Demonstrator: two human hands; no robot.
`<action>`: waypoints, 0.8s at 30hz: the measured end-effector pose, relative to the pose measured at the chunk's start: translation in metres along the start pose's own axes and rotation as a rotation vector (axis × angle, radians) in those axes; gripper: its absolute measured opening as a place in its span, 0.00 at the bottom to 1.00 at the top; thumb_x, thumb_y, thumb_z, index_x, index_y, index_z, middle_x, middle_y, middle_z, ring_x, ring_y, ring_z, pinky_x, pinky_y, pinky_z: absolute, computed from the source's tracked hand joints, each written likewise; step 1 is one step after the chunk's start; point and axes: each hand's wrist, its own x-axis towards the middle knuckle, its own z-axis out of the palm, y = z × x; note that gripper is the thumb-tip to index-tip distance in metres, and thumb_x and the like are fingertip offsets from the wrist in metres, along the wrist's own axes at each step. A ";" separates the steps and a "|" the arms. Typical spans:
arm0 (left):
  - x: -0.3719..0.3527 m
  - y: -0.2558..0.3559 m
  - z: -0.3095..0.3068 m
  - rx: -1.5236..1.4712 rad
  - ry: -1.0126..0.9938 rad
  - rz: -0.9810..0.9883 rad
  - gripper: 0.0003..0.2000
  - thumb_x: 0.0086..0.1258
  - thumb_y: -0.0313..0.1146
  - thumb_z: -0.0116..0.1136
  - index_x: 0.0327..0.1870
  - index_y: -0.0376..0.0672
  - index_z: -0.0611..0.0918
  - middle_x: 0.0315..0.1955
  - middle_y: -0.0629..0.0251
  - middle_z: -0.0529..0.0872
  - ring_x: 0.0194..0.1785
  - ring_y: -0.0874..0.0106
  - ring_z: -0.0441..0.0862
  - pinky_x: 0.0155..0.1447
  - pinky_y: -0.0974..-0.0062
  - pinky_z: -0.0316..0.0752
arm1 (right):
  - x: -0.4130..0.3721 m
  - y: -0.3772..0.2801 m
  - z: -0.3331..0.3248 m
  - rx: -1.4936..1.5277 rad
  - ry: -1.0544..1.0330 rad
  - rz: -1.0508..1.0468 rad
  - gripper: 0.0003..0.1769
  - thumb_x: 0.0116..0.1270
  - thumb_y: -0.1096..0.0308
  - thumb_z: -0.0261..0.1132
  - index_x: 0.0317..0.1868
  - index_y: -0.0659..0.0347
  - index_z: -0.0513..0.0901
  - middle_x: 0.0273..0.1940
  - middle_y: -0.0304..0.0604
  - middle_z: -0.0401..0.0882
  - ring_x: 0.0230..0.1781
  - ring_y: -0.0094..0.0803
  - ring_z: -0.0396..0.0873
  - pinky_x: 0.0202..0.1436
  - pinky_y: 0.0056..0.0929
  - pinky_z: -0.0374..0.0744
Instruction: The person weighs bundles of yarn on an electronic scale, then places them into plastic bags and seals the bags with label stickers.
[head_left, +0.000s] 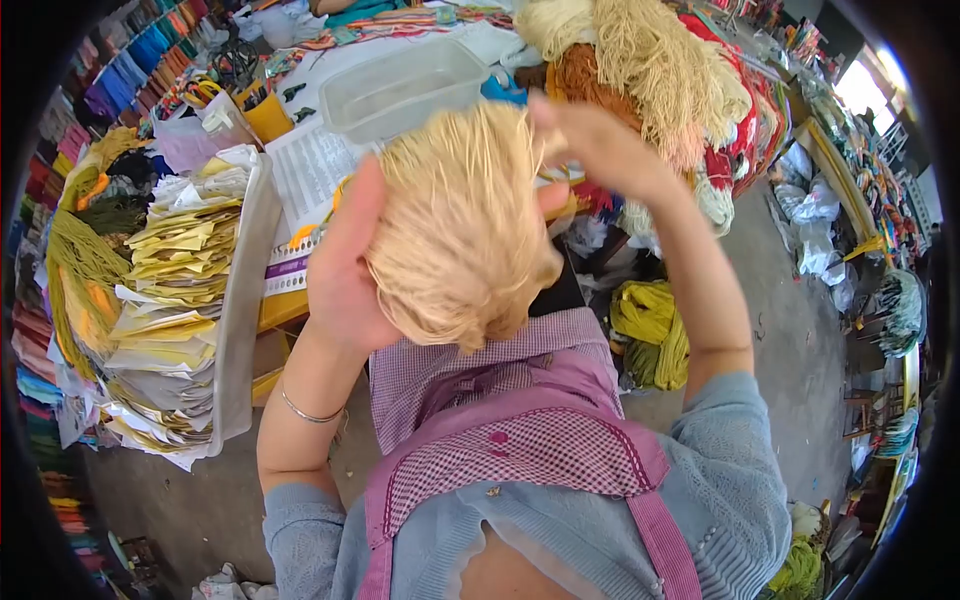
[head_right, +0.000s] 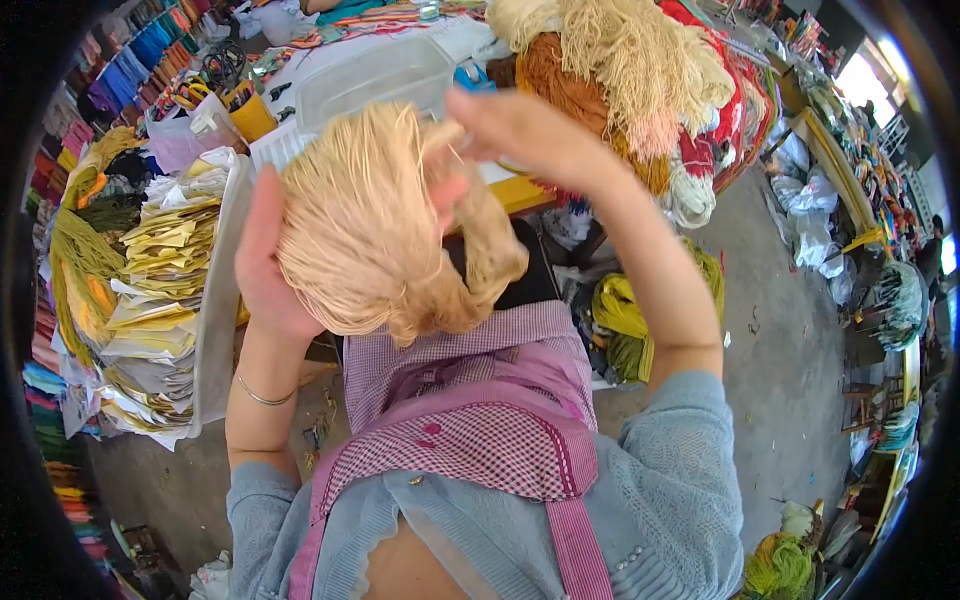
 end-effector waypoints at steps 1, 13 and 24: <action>0.010 0.003 0.023 0.085 0.016 -0.001 0.35 0.78 0.55 0.32 0.72 0.30 0.58 0.70 0.46 0.64 0.72 0.53 0.64 0.75 0.58 0.58 | -0.008 0.015 0.010 -0.178 0.030 -0.192 0.37 0.74 0.37 0.46 0.45 0.68 0.82 0.37 0.49 0.84 0.39 0.34 0.82 0.47 0.31 0.79; 0.057 0.006 -0.016 -0.009 0.337 0.030 0.34 0.77 0.57 0.37 0.61 0.27 0.71 0.57 0.50 0.79 0.62 0.57 0.75 0.70 0.59 0.66 | -0.071 0.021 0.113 0.246 0.268 0.027 0.45 0.52 0.71 0.76 0.68 0.63 0.61 0.59 0.45 0.74 0.60 0.32 0.71 0.64 0.32 0.70; -0.014 -0.044 -0.062 0.997 -0.053 -0.303 0.05 0.62 0.25 0.51 0.33 0.41 0.80 0.31 0.73 0.79 0.36 0.80 0.75 0.42 0.83 0.71 | -0.067 0.034 0.037 1.382 -0.433 0.239 0.24 0.72 0.59 0.51 0.60 0.68 0.71 0.48 0.55 0.81 0.24 0.33 0.82 0.15 0.24 0.77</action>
